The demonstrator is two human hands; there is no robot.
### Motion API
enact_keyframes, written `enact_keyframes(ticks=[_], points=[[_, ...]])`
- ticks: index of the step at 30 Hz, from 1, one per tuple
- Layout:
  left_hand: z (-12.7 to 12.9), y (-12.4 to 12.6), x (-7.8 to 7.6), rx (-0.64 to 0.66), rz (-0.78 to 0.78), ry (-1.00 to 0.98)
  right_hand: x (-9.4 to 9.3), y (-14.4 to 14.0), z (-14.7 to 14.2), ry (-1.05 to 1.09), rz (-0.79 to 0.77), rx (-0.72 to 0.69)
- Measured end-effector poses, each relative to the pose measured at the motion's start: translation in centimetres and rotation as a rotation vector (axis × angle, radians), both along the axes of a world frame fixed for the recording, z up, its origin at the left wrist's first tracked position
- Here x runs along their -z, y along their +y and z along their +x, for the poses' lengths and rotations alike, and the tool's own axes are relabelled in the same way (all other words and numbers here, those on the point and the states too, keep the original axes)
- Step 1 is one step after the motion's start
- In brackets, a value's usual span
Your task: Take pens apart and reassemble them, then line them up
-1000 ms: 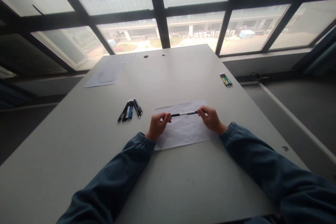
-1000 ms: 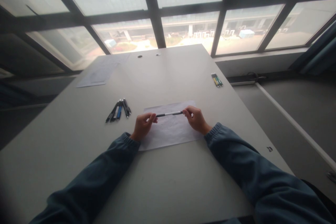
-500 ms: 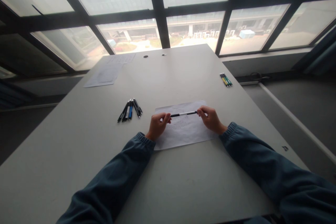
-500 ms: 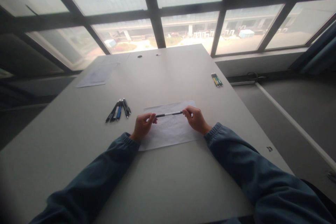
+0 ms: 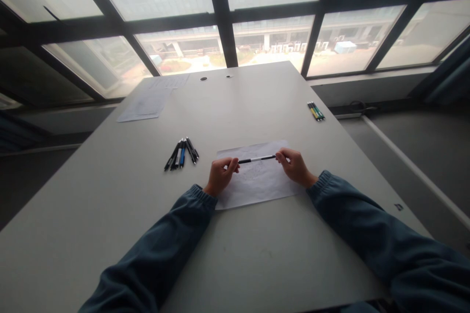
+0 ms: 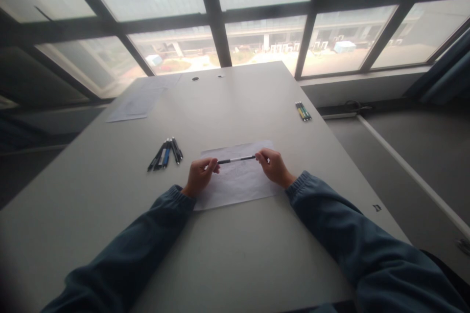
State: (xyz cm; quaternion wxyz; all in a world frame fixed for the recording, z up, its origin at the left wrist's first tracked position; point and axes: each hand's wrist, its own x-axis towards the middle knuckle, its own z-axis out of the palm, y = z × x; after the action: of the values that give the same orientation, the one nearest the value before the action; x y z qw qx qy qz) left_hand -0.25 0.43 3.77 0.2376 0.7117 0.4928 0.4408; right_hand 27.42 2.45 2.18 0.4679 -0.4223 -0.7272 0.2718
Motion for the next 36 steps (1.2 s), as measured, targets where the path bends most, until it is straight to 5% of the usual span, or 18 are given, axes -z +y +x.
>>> enact_keyframes(ticks=[16,26,36], points=[[-0.09,0.11,0.16,-0.003,0.010,0.009,-0.14,0.03,-0.20,0.045,-0.031,0.027],[-0.17,0.00,0.30,0.047,0.098,0.027,-0.07,0.04,-0.77,0.166,-0.270,-0.181],[-0.11,-0.19,-0.45,0.075,0.303,0.439,-0.56,-0.17,-0.79,0.198,-0.282,-0.167]])
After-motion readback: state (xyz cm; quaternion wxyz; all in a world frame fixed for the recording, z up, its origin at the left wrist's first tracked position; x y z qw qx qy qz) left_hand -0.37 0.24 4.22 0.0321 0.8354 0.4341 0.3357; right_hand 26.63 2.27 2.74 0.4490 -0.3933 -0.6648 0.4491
